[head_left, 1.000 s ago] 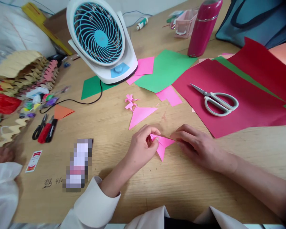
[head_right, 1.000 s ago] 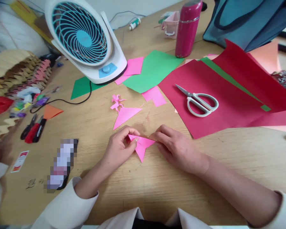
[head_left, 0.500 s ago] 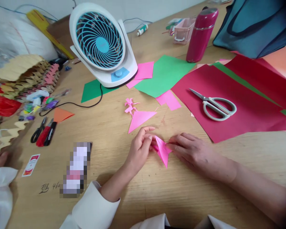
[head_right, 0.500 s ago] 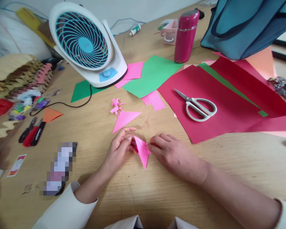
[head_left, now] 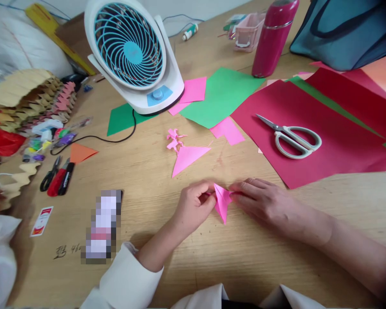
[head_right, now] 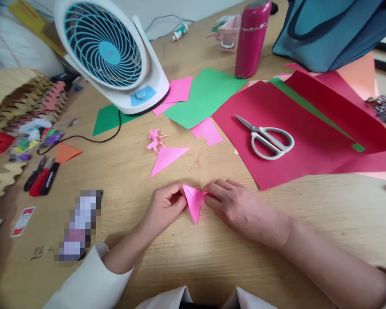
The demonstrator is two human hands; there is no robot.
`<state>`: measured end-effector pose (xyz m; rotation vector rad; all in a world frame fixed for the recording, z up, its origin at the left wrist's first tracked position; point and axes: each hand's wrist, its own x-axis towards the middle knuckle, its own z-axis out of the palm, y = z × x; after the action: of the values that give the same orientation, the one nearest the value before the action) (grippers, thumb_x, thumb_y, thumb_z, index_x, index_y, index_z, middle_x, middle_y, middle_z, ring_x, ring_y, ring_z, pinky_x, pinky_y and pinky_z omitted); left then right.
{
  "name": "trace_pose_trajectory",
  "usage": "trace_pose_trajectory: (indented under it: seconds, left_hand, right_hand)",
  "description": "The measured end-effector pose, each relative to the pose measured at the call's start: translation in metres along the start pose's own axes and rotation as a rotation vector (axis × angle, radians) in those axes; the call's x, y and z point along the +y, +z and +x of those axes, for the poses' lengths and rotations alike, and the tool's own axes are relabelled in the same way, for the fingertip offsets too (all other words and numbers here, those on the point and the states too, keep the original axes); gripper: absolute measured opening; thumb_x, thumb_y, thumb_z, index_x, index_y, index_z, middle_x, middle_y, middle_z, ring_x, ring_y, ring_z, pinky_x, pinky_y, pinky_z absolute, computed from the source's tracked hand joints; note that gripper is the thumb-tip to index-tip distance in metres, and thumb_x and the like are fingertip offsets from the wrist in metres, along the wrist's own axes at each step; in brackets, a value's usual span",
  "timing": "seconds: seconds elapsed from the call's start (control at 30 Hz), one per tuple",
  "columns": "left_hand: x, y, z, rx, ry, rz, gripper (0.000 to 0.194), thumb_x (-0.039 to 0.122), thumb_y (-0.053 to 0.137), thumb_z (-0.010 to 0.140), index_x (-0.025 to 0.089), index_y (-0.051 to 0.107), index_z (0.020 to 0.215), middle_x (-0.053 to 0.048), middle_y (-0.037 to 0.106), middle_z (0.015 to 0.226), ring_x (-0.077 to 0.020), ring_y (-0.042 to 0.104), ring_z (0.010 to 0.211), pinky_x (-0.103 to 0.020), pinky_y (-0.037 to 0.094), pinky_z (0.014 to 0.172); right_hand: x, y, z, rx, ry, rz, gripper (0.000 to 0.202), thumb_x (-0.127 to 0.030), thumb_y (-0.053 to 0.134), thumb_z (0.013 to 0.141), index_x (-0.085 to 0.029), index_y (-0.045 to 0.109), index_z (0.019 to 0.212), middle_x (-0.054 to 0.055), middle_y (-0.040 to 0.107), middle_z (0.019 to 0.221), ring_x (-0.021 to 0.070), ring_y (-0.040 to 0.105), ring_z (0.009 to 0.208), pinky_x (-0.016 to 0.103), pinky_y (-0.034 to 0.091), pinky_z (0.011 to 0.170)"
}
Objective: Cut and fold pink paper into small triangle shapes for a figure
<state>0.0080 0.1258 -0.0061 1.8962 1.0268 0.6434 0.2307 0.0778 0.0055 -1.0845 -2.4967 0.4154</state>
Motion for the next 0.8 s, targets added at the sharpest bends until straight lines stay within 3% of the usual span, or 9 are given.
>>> trace_pose_trajectory:
  seconds: [0.1, 0.23, 0.47, 0.67, 0.8]
  left_hand:
    - [0.003, -0.002, -0.001, -0.04, 0.141, 0.046, 0.025, 0.001, 0.052, 0.082, 0.018, 0.069, 0.084, -0.003, 0.072, 0.087, -0.0151, 0.067, 0.083, -0.028, 0.053, 0.076]
    - [0.003, -0.002, -0.007, -0.103, 0.331, 0.153, 0.029, 0.006, 0.053, 0.089, 0.018, 0.069, 0.11, -0.008, 0.072, 0.114, -0.0187, 0.065, 0.11, -0.036, 0.051, 0.097]
    - [0.008, -0.004, -0.017, -0.167, 0.564, 0.52, 0.033, 0.01, 0.049, 0.094, 0.008, 0.057, 0.126, -0.015, 0.066, 0.127, -0.0207, 0.06, 0.121, -0.038, 0.05, 0.102]
    - [0.008, -0.001, -0.025, -0.268, 0.613, 0.831, 0.044, 0.023, 0.043, 0.099, 0.001, 0.048, 0.136, -0.018, 0.054, 0.143, -0.0245, 0.053, 0.13, -0.04, 0.045, 0.107]
    - [0.007, 0.001, -0.03, -0.337, 0.555, 0.943, 0.054, 0.035, 0.041, 0.101, 0.003, 0.041, 0.144, -0.015, 0.039, 0.155, -0.0248, 0.047, 0.133, -0.039, 0.04, 0.11]
  right_hand:
    - [0.0, -0.001, 0.0, -0.039, -0.017, -0.049, 0.029, -0.012, 0.037, 0.099, -0.016, 0.065, 0.102, 0.014, 0.063, 0.107, 0.0264, 0.058, 0.1, 0.042, 0.052, 0.082]
    - [0.0, -0.003, -0.001, -0.014, -0.047, -0.109, 0.029, -0.013, 0.036, 0.099, -0.015, 0.065, 0.102, 0.014, 0.062, 0.104, 0.0253, 0.056, 0.092, 0.04, 0.051, 0.077]
    - [0.005, -0.005, -0.008, 0.069, 0.019, -0.074, 0.028, -0.013, 0.044, 0.095, -0.019, 0.063, 0.075, 0.009, 0.057, 0.083, 0.0204, 0.052, 0.073, 0.034, 0.042, 0.066]
    - [0.018, -0.018, -0.019, 0.223, 0.306, -0.064, 0.02, -0.021, 0.052, 0.094, -0.021, 0.062, 0.078, 0.004, 0.055, 0.077, 0.0159, 0.053, 0.065, 0.03, 0.038, 0.058]
    - [0.02, -0.021, -0.023, 0.349, 0.321, -0.073, 0.01, -0.02, 0.058, 0.091, -0.02, 0.066, 0.084, 0.003, 0.058, 0.08, 0.0148, 0.054, 0.066, 0.029, 0.04, 0.059]
